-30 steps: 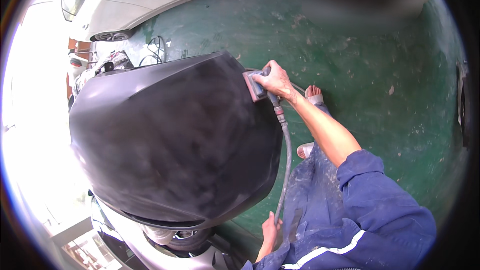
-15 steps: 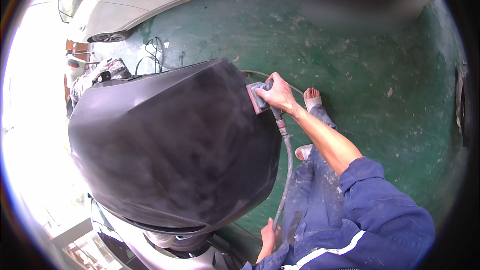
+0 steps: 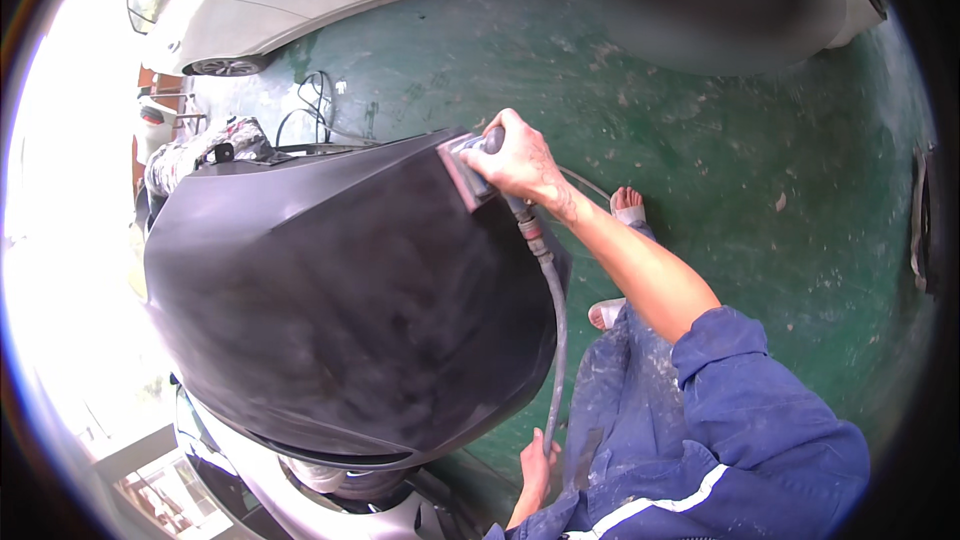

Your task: The person uses a handheld electric sander to smooth the surface of a large black car bumper. They move the sander across the curved exterior and along the edges, then flip the bumper to sand the interior side.

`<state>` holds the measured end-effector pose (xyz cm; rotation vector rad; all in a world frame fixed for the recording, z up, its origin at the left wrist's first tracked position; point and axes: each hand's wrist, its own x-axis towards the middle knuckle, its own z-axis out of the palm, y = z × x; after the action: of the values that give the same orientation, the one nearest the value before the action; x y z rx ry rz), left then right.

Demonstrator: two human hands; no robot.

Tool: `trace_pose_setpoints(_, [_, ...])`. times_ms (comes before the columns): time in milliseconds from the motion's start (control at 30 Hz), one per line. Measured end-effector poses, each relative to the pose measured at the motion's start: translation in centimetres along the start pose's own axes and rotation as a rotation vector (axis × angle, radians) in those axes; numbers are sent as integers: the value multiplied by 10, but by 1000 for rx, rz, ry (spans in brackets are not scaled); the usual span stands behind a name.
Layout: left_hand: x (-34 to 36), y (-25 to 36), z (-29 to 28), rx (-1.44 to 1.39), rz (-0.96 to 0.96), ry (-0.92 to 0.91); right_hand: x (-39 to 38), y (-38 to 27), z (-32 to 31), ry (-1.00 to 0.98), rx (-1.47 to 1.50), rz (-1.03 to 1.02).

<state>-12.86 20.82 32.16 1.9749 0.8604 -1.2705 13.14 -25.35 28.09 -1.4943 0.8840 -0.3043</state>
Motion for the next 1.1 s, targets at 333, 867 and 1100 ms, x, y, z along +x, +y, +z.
trace_pose_setpoints(333, [-10,3,6,-37,48,27,-9,-38,-1,17,13,-75])
trace_pose_setpoints(867, [-1,-108,-39,14,-119,154,-178,92,29,157,29,-161])
trace_pose_setpoints(1100, [-1,-197,-77,-8,-139,212,-269,37,71,154,71,-324])
